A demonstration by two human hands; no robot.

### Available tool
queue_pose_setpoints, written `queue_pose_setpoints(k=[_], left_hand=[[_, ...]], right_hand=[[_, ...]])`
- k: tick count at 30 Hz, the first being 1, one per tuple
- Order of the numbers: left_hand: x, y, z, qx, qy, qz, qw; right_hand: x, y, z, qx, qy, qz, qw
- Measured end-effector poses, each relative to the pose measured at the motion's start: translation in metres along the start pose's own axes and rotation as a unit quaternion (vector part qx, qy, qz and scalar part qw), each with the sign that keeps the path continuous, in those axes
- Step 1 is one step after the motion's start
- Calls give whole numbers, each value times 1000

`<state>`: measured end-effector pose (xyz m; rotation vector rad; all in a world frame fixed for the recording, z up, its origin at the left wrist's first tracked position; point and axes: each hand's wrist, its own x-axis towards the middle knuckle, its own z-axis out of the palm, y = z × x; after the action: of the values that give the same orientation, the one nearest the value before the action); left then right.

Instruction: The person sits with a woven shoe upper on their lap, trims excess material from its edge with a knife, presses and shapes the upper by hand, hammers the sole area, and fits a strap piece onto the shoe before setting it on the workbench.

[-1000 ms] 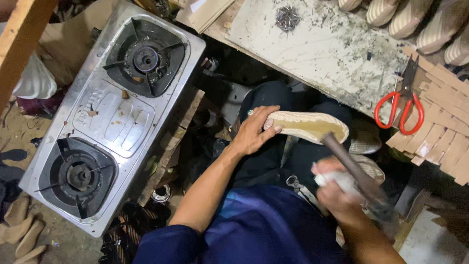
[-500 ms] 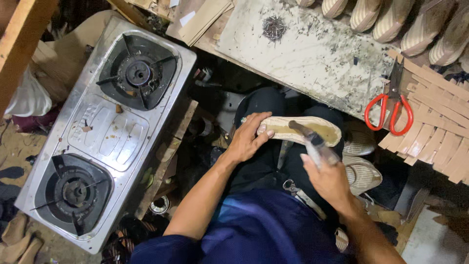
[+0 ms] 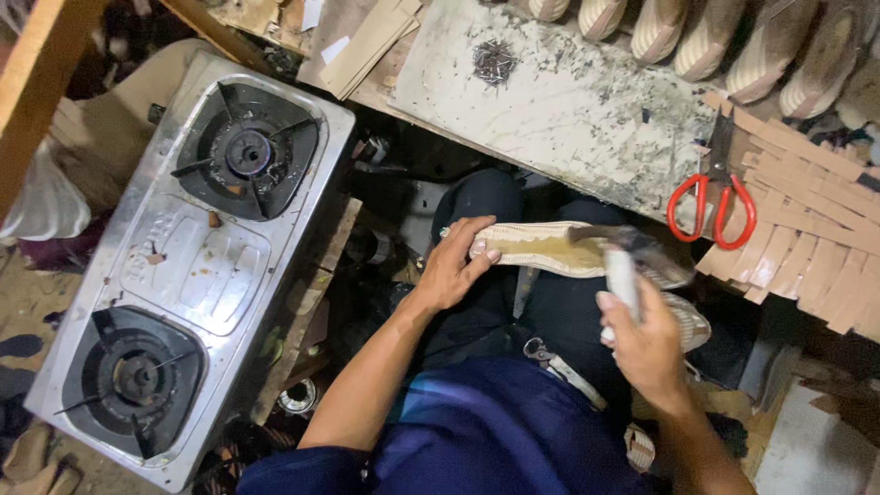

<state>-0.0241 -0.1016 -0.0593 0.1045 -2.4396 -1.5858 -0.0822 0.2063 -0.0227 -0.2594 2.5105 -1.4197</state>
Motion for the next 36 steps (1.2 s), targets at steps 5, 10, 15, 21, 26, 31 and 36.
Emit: queue_pose_setpoints(k=[5,10,15,21,26,31,36], left_hand=[[-3,2,4,-8,-16,-20,1000],[-5,2,4,-13,-9,-16,1000],[-10,-4,5,-13,-14,0,1000],[-27,-13,-3,70,12,121,990],[-45,-15,-25,79,-16,73,994],[-23,-23,-63,32,41,4,999],[36,-34,-130,154,150,-25,976]], right_hand=[[-18,-3,4,61,26,-167,984],[15,2,18,-158,-43,-61,985],[67,-24,-9,-225,73,-109,965],[143,-32,-14,-344,90,-259,898],[164,-36,-7,-426,57,-255,866],[118,-60,2,-352,103,-390,845],[20,-27,21,-176,-3,-221,959]])
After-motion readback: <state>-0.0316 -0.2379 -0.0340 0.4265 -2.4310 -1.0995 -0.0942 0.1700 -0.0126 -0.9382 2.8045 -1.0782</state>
